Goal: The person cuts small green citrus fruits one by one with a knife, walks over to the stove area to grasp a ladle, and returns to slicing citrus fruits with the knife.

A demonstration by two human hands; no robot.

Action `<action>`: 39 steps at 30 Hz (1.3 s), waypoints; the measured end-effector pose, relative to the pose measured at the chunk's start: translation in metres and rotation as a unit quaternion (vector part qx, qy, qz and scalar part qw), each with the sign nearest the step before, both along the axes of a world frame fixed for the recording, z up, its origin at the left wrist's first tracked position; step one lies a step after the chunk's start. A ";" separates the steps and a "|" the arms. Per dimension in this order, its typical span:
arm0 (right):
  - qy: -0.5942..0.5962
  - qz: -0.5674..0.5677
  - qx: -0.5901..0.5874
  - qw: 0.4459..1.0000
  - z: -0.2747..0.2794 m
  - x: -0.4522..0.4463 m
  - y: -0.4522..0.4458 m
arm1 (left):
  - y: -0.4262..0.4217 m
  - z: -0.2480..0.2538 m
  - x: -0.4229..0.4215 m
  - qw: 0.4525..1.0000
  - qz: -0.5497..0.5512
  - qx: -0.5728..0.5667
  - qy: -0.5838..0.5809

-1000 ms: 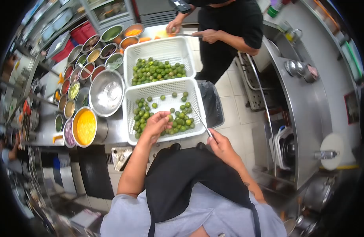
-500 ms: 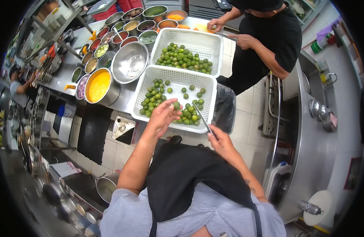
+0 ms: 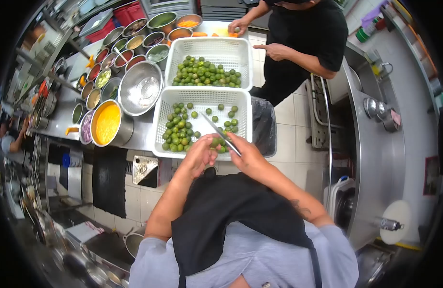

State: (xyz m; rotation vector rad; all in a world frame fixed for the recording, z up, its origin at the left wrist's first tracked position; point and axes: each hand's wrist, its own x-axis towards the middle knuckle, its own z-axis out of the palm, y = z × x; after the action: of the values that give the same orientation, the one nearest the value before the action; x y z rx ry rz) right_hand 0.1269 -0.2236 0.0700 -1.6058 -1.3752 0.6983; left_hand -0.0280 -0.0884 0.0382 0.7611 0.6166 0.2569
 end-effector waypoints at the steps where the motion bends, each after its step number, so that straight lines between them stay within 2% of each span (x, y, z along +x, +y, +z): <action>1: -0.002 -0.012 -0.001 1.000 -0.003 -0.005 0.005 | -0.002 0.001 0.004 1.000 -0.012 -0.001 -0.002; 4: -0.074 -0.006 0.050 0.996 -0.003 -0.022 0.017 | -0.008 0.000 0.014 0.995 -0.025 0.043 0.091; 5: -0.075 -0.019 0.048 0.996 0.001 -0.026 0.018 | -0.005 -0.002 0.014 0.994 -0.038 0.043 0.090; 7: 0.000 0.013 0.028 1.000 0.007 -0.031 0.018 | -0.001 -0.002 0.015 0.994 0.000 0.058 0.092; 8: -0.039 0.010 0.040 0.998 -0.001 -0.032 0.017 | -0.001 0.000 0.016 0.993 -0.011 0.056 0.107; 11: -0.028 -0.011 0.043 0.999 0.022 -0.033 0.009 | 0.004 0.004 0.010 0.996 -0.009 0.008 0.085; 13: 0.080 -0.104 -0.063 0.989 0.037 -0.016 -0.013 | 0.017 -0.008 0.002 0.998 0.002 -0.041 0.047; 14: 0.086 -0.143 -0.026 0.986 0.027 -0.002 -0.030 | 0.025 -0.008 -0.002 0.997 0.001 -0.057 0.053; 15: 0.161 -0.208 -0.016 0.965 0.013 0.008 -0.048 | 0.032 -0.007 -0.005 0.996 0.002 -0.073 0.059; 16: 0.157 -0.233 -0.006 0.960 -0.017 0.022 -0.067 | 0.039 -0.008 -0.009 0.995 -0.002 -0.074 0.062; 17: 0.108 -0.271 -0.045 0.955 -0.046 0.032 -0.089 | 0.046 -0.010 -0.013 0.996 -0.017 -0.066 0.063; 18: 0.098 -0.329 -0.112 0.933 -0.085 0.037 -0.112 | 0.051 -0.012 -0.019 0.996 -0.030 -0.057 0.066; 20: -0.022 -0.268 -0.359 0.894 -0.178 0.037 -0.166 | 0.060 -0.017 -0.026 0.995 -0.042 -0.057 0.067; 21: 0.122 -0.271 -0.368 0.881 -0.227 0.023 -0.193 | 0.063 -0.018 -0.027 0.995 -0.052 -0.056 0.063; 22: 0.133 -0.261 -0.390 0.873 -0.270 0.004 -0.210 | 0.064 -0.017 -0.028 0.995 -0.050 -0.054 0.073; 23: 0.196 -0.263 -0.450 0.831 -0.255 -0.016 -0.210 | 0.065 -0.018 -0.029 0.995 -0.049 -0.054 0.075; 24: 0.192 -0.265 -0.522 0.788 -0.251 -0.032 -0.207 | 0.066 -0.018 -0.029 0.994 -0.045 -0.063 0.074; 25: 0.179 -0.246 -0.555 0.774 -0.260 -0.046 -0.209 | 0.066 -0.019 -0.029 0.994 -0.043 -0.072 0.073; 27: 0.272 -0.250 -0.572 0.732 -0.273 -0.060 -0.215 | 0.068 -0.022 -0.029 0.993 -0.054 -0.079 0.073; 28: 0.276 -0.251 -0.573 0.730 -0.275 -0.063 -0.221 | 0.068 -0.024 -0.030 0.992 -0.062 -0.086 0.069; 30: 0.371 -0.293 -0.468 0.746 -0.280 -0.068 -0.232 | 0.068 -0.025 -0.029 0.992 -0.071 -0.082 0.070; 31: 0.372 -0.298 -0.466 0.745 -0.266 -0.074 -0.229 | 0.069 -0.026 -0.026 0.992 -0.075 -0.076 0.066; 33: 0.474 -0.386 -0.265 0.746 -0.236 -0.090 -0.227 | 0.068 -0.027 -0.024 0.991 -0.075 -0.086 0.066; 34: 0.470 -0.379 -0.267 0.751 -0.252 -0.084 -0.235 | 0.071 -0.026 -0.024 0.991 -0.069 -0.092 0.067; 36: 0.223 -0.242 -0.395 0.858 -0.318 -0.068 -0.264 | 0.071 -0.023 -0.024 0.991 -0.075 -0.074 0.078; 39: 0.263 -0.328 -0.422 0.803 -0.280 -0.057 -0.239 | 0.072 -0.033 -0.026 0.990 -0.078 -0.081 0.081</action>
State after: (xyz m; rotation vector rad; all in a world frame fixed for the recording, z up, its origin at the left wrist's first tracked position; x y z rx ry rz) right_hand 0.0695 -0.4622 -0.2096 -2.1389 0.0051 1.2743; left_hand -0.0537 -0.0161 0.0055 0.6741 0.7187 0.0003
